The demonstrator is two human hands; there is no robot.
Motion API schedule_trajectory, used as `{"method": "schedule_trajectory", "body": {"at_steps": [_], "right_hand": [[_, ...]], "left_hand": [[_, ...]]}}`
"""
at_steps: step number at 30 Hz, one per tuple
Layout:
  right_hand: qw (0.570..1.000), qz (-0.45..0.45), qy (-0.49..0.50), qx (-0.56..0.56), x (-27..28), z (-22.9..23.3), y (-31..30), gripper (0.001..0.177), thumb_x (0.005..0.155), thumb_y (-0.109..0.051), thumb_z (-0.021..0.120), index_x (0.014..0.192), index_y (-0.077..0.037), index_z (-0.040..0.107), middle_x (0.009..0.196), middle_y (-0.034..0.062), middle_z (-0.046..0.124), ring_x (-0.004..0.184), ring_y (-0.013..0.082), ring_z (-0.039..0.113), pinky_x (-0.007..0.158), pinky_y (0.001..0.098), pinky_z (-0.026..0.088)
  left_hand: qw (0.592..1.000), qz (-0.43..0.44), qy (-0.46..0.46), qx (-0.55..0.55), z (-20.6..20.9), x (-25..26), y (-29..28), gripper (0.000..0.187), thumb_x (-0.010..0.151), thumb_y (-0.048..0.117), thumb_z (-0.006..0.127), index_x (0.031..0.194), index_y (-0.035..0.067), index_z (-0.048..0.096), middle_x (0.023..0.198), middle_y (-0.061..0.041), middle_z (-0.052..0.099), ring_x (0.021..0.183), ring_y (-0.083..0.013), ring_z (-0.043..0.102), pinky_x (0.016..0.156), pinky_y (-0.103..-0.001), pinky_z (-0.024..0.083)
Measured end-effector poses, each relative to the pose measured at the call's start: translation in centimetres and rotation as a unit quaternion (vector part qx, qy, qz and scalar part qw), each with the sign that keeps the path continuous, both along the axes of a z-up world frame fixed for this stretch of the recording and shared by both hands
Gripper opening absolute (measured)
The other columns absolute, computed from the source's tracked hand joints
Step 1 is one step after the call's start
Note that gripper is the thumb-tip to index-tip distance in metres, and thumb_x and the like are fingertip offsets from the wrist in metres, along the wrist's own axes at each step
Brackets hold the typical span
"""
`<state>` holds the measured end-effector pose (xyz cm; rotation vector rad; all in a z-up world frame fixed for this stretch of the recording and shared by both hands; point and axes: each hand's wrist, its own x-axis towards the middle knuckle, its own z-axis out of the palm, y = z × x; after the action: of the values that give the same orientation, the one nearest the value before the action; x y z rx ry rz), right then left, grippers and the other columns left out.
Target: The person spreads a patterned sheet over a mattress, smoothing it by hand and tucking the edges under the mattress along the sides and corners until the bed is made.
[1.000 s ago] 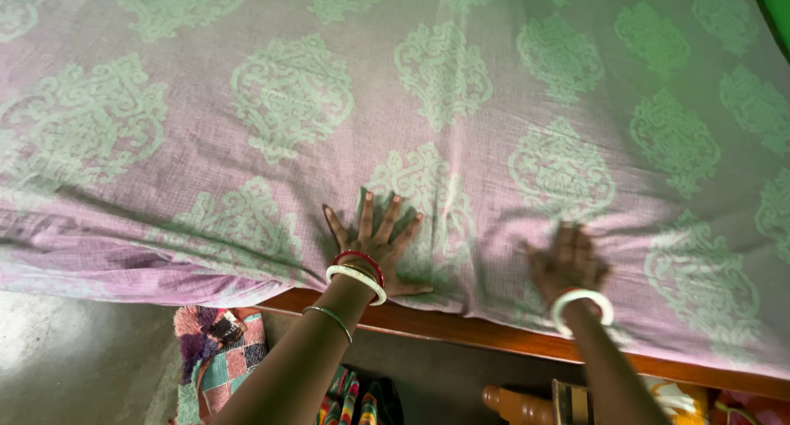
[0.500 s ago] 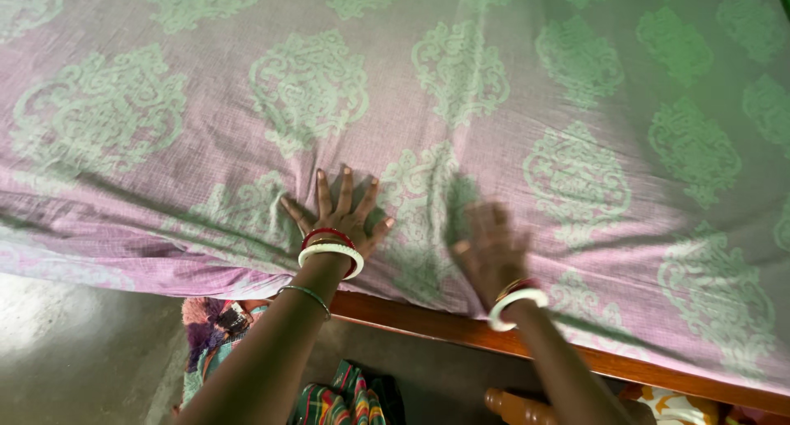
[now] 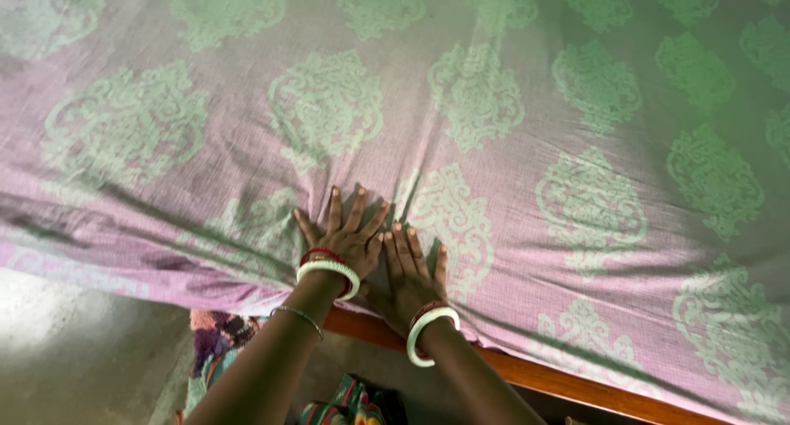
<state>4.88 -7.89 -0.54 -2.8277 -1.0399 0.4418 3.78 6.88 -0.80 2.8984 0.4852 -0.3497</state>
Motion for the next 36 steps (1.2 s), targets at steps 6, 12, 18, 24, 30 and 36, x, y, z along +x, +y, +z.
{"method": "schedule_trajectory", "body": {"at_steps": [6,12,18,24,30,36], "right_hand": [[1.0,-0.012,-0.022,-0.007,0.0,-0.9,0.0,0.101,0.088,-0.065,0.056,0.161,-0.013,0.01,0.172,0.005,0.002,0.157,0.023,-0.003,0.119,0.0666,-0.003],[0.995,-0.098,0.009,-0.029,-0.9,-0.1,2.5,0.102,0.087,-0.071,0.056,0.163,-0.023,0.006,0.172,0.0024,-0.002,0.158,0.0253,-0.005,0.119,0.0694,-0.003],[0.992,-0.089,0.051,-0.074,-1.2,1.2,4.7,0.117,0.075,-0.074,0.071,0.162,-0.035,0.004,0.171,0.0047,-0.012,0.158,0.0307,-0.01,0.12,0.0694,0.002],[0.988,-0.076,0.077,-0.113,-0.8,2.5,5.9,0.125,0.067,-0.069,0.082,0.162,-0.039,0.006,0.172,0.0041,-0.012,0.159,0.0289,-0.009,0.124,0.0636,0.01],[0.978,-0.127,0.095,-0.134,-2.4,4.8,8.2,0.13,0.065,-0.064,0.087,0.163,-0.035,0.007,0.172,0.0062,-0.01,0.159,0.0293,-0.007,0.124,0.0621,0.014],[0.972,-0.139,0.089,-0.168,-3.1,6.7,10.5,0.132,0.067,-0.065,0.088,0.163,-0.023,0.007,0.171,0.0159,-0.004,0.158,0.0376,0.0,0.126,0.0547,0.02]], "left_hand": [[0.999,-0.042,0.0,-0.002,0.5,-0.6,0.6,0.059,0.102,0.054,0.024,0.159,0.048,0.008,0.17,0.01,-0.008,0.155,-0.0326,-0.014,0.106,-0.086,-0.011],[0.986,-0.158,0.051,0.001,-0.8,-1.3,4.6,0.062,0.102,0.056,0.028,0.16,0.042,0.012,0.172,0.01,-0.008,0.158,-0.024,-0.009,0.113,-0.082,-0.007],[0.971,-0.222,0.061,0.06,0.5,-5.1,11.1,0.068,0.1,0.06,0.036,0.161,0.038,0.014,0.173,0.004,-0.01,0.159,-0.021,-0.006,0.117,-0.077,-0.006],[0.957,-0.278,0.076,-0.027,2.6,-7.2,17.1,0.1,0.08,0.065,0.062,0.163,0.034,0.014,0.172,0.0,-0.002,0.159,-0.0231,-0.005,0.122,-0.067,-0.004],[0.92,-0.37,0.125,0.036,2.8,-6.9,19.3,0.127,0.058,0.048,0.088,0.162,0.038,0.016,0.174,0.001,0.0,0.16,-0.0227,-0.001,0.122,-0.067,0.007],[0.907,-0.394,0.151,-0.009,1.7,-5.1,20.8,0.122,0.063,0.051,0.088,0.161,0.04,0.016,0.173,0.002,-0.002,0.158,-0.0224,0.001,0.125,-0.063,0.007]]}}
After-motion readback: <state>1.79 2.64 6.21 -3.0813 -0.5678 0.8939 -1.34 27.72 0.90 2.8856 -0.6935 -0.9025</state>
